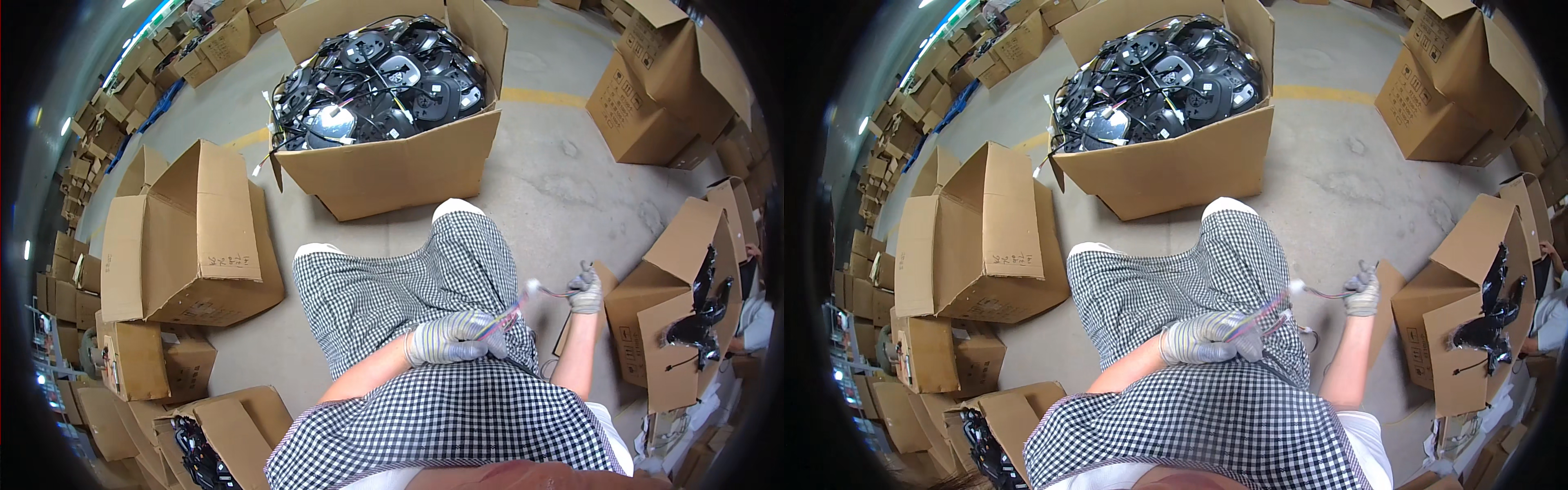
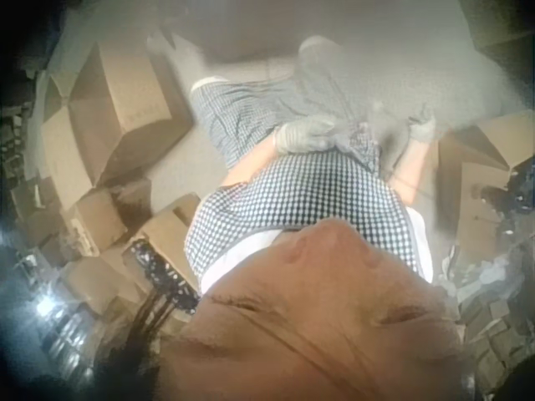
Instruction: The person inspects digital instrument clusters and wiring harnesses in a manufacturing warehouse while wearing gloves.
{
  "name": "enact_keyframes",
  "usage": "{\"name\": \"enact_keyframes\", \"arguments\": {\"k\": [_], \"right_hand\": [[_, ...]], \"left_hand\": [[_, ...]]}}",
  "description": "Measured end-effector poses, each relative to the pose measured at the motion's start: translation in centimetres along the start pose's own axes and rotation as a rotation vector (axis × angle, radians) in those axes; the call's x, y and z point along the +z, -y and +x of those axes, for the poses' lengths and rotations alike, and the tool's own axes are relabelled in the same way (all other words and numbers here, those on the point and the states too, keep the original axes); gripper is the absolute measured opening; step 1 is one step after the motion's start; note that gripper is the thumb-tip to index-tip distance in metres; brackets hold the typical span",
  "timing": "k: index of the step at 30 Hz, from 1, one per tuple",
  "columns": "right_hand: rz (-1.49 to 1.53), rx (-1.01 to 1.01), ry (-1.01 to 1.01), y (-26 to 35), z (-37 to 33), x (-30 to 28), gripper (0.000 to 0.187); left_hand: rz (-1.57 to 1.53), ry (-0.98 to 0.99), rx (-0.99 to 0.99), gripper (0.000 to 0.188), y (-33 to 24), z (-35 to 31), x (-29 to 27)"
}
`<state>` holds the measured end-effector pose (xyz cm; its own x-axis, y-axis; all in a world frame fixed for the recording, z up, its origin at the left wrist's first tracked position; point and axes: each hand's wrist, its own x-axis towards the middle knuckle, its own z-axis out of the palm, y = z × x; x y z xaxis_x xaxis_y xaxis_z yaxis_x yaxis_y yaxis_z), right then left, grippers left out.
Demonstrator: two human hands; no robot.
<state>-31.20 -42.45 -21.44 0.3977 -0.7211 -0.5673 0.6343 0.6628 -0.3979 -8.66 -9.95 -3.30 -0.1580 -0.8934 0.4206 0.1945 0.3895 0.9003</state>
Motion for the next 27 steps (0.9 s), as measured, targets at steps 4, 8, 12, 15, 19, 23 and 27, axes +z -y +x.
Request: {"name": "enact_keyframes", "arguments": {"k": [4, 8, 12, 15, 19, 23, 27], "right_hand": [[-0.178, 0.044, -0.091, -5.8, -4.9, 1.1, 0.03], [-0.227, 0.069, -0.111, -8.0, -8.5, 0.5, 0.03], [-0.16, 0.0, -0.022, -8.0, -11.5, 2.4, 0.026], [-0.144, 0.037, -0.093, -6.3, -13.8, 3.0, 0.026], [-0.167, 0.149, -0.205, -3.7, -17.3, 2.4, 0.024], [-0.249, 0.065, -0.18, -4.0, -19.2, 2.6, 0.022], [-0.54, -0.224, 0.342, -3.6, -22.1, 1.6, 0.039]], "left_hand": [[0.094, -0.022, -0.112, 0.038, 0.0, 0.5, -0.1], [0.114, -0.043, -0.158, 0.038, 1.0, 1.4, 0.0], [0.089, -0.283, -0.285, 0.037, 1.3, 0.5, 0.1], [0.059, -0.39, -0.363, 0.044, 1.3, 1.4, 0.6], [0.033, -0.447, -0.438, 0.045, 2.2, 3.4, 2.2], [-0.034, -0.554, -0.397, 0.043, 3.2, 4.3, 2.5], [-0.077, -0.658, -0.323, 0.04, 3.8, 5.4, 2.4]]}}
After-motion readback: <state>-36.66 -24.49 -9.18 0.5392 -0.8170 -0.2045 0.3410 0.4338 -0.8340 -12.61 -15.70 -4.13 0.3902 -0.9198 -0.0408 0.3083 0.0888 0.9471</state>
